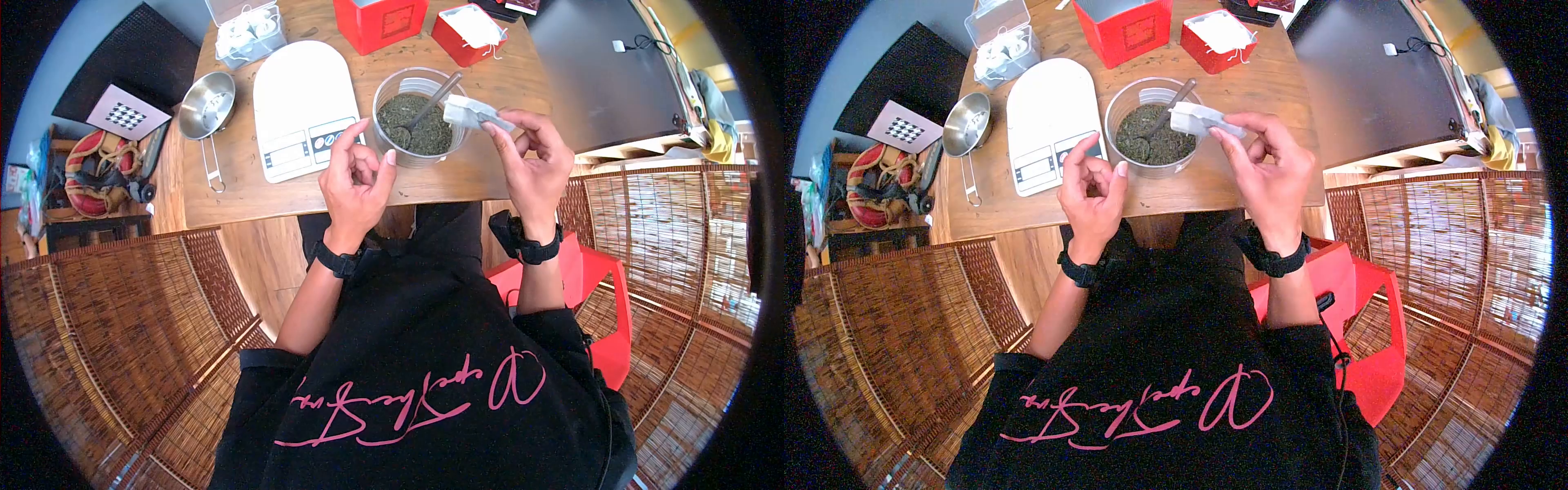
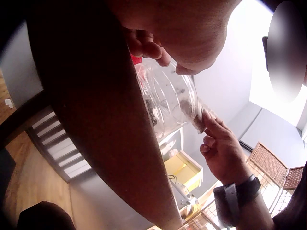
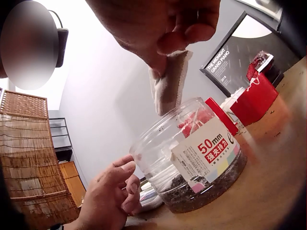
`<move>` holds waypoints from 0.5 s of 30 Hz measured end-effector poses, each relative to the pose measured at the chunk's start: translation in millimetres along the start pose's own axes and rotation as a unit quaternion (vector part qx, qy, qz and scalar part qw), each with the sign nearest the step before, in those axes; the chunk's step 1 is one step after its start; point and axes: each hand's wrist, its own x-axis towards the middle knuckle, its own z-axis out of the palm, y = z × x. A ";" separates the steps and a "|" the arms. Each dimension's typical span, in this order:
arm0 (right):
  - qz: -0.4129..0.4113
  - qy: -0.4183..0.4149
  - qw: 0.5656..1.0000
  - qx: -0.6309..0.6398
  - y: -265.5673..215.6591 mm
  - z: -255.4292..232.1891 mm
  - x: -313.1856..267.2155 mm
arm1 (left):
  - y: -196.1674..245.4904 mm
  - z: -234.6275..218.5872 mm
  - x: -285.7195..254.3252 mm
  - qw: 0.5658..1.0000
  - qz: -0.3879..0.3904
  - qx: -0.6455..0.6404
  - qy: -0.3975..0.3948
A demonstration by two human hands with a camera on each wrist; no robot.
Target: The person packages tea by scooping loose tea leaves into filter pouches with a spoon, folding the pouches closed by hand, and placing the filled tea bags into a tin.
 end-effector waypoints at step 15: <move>0.054 0.044 0.990 0.124 -3.8 5.1 -0.2 | -0.7 0.2 0.9 1.000 0.005 0.005 0.006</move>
